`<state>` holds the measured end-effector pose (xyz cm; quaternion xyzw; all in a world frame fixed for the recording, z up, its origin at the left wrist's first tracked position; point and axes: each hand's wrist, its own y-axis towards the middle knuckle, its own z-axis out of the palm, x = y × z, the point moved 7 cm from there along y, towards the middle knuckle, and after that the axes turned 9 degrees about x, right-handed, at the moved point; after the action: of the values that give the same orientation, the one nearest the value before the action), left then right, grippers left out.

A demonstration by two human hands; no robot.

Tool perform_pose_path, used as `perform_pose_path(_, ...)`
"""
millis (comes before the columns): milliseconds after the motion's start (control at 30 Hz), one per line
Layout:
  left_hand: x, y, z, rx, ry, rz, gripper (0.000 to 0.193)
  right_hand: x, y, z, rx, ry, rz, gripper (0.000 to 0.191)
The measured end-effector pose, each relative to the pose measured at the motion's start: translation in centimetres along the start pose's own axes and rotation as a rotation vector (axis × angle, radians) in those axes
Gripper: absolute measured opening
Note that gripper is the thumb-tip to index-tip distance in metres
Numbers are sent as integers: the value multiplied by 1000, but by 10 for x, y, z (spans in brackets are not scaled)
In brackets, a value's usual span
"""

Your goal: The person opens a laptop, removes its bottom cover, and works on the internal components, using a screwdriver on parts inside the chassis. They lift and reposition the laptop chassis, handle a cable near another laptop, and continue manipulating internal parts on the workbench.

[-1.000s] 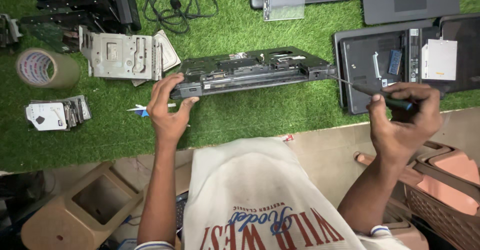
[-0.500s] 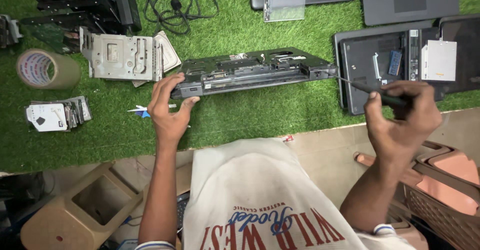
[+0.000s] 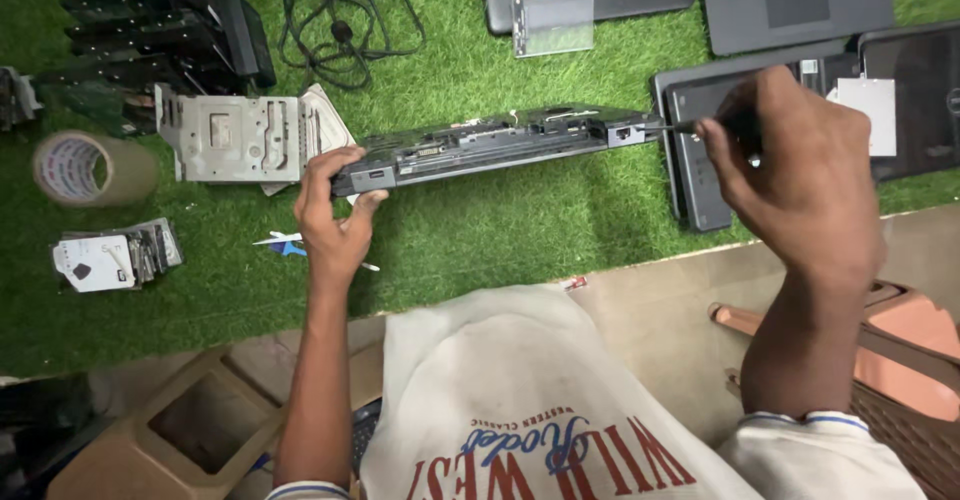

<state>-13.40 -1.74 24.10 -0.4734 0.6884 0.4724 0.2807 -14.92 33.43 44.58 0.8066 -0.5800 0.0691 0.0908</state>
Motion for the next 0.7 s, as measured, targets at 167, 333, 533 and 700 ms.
perform_pose_path(167,2,3,0,11,-32,-29,42,4,8,0,56,33,-95,24)
perform_pose_path(333,-4,4,-3,-9,43,-18,44,3,9,1,16,-141,-24,36)
perform_pose_path(533,-1,8,-2,-44,25,-38,42,2,4,2,30,-61,-9,25)
perform_pose_path(700,6,10,-1,-36,7,-109,41,10,3,-7,20,44,-175,22)
